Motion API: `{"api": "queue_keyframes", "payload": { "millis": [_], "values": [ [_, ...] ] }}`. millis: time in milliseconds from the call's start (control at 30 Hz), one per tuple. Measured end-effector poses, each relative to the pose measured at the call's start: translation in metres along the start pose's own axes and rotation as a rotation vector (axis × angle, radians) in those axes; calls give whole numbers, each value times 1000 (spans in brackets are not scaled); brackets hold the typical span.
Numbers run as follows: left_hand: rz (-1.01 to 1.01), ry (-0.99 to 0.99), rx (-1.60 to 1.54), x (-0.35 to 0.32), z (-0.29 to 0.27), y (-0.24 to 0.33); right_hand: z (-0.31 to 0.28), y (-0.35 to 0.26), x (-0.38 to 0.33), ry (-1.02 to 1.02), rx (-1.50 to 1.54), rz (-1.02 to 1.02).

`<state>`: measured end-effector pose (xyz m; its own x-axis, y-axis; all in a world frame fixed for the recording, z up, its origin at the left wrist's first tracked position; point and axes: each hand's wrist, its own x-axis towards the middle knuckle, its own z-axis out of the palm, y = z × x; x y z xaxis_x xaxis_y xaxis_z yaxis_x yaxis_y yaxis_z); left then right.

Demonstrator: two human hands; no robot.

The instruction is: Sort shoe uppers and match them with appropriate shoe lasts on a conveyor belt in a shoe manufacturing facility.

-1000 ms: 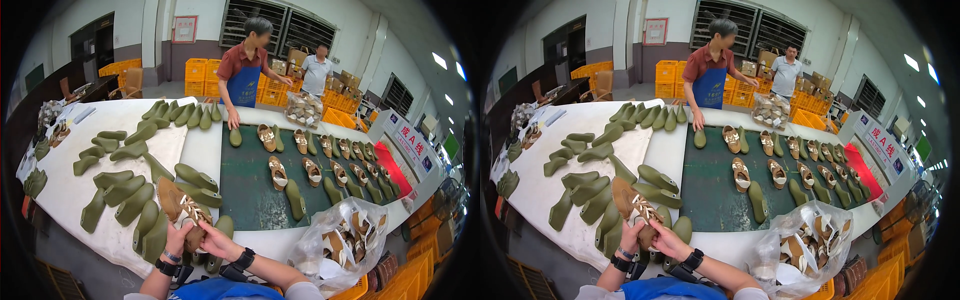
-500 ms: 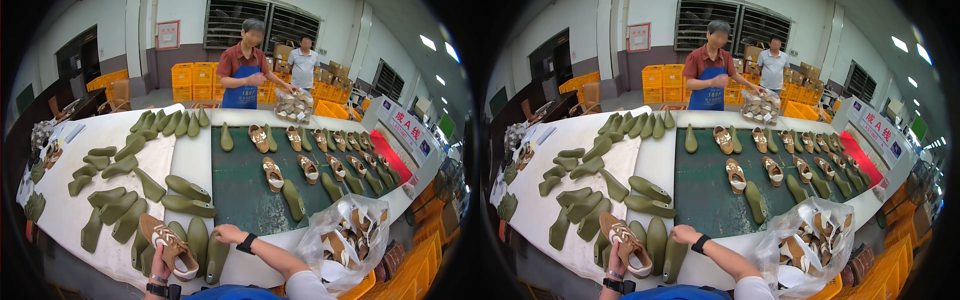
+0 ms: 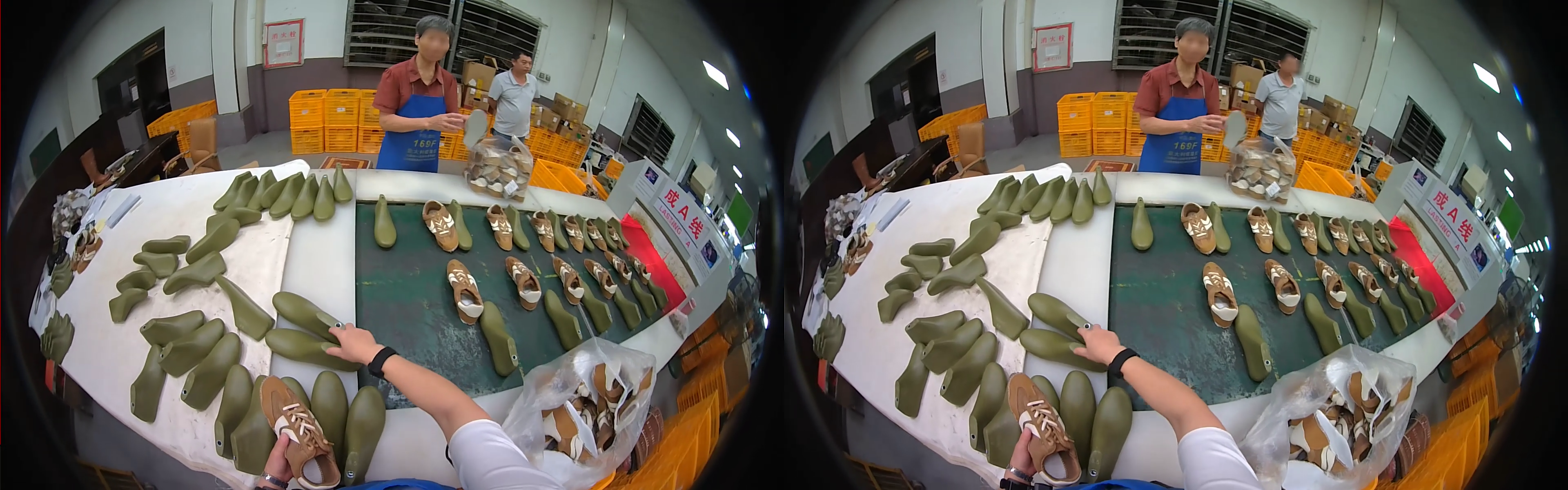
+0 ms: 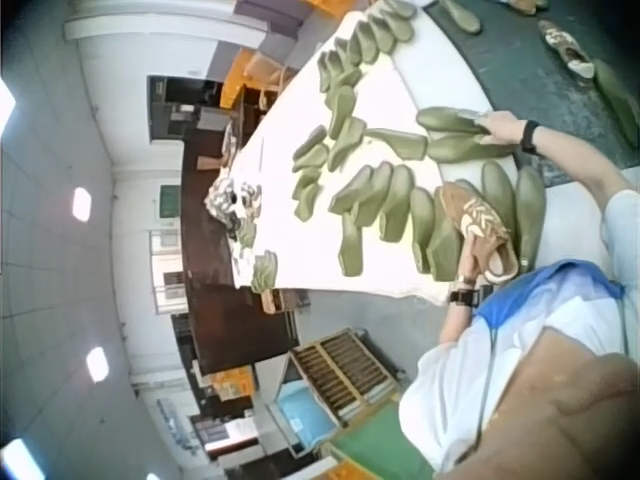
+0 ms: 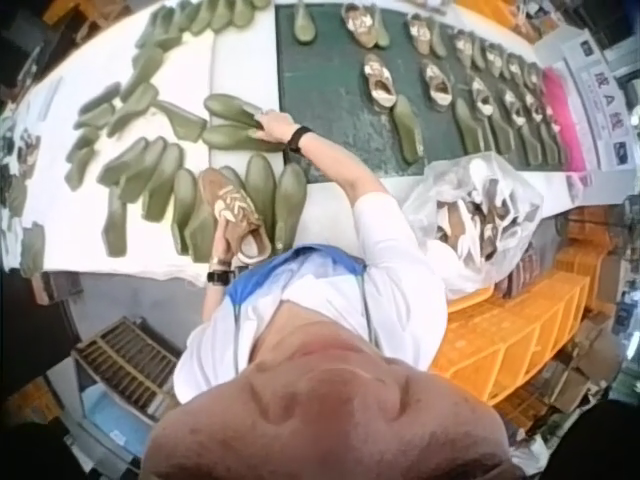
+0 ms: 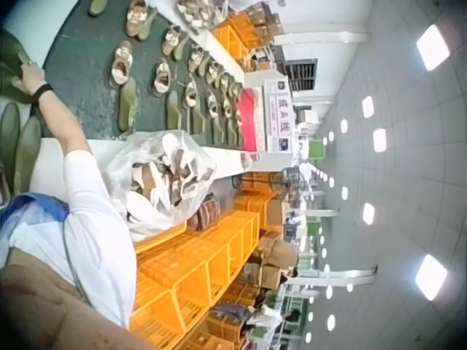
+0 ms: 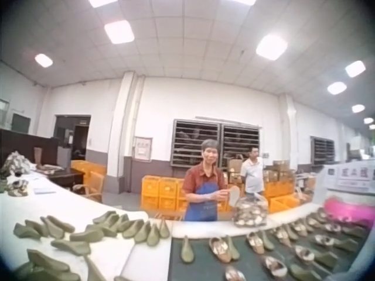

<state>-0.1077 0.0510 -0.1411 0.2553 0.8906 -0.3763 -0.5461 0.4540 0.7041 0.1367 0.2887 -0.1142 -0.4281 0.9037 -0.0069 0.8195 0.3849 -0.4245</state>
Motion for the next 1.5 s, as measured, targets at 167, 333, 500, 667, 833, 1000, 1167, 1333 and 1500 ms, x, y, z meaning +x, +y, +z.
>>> {"api": "queue_keyframes", "payload": {
  "millis": [167, 333, 500, 667, 833, 1000, 1167, 1333, 1500],
  "values": [
    [-42, -20, -51, 4, -23, -8, 21, -17, 3, -34, -242, -137],
    [-63, -11, 8, -1, -7, 3, 14, -29, -1, -142, -293, -141],
    [-77, -19, 26, -2, 4, 8, 14, -6, 0, -187, -330, -327],
    [-77, -14, 15, -4, -6, -1, -37, 10, -40, -232, -264, -291],
    [-85, -59, -61, 0, -10, 1, -101, 40, -101, -478, 24, -30],
    [-60, -96, -84, 3, -15, 1, -129, 84, -128, -366, 167, 162],
    [-54, -86, -71, 6, -14, 0, -93, 108, -101, -31, 45, 393],
    [-64, -91, -27, 7, -20, -6, -6, 101, -69, -91, -261, 564],
    [-58, -50, -64, -3, -15, -1, 27, 97, -73, -97, -222, 577]
  ]
}}
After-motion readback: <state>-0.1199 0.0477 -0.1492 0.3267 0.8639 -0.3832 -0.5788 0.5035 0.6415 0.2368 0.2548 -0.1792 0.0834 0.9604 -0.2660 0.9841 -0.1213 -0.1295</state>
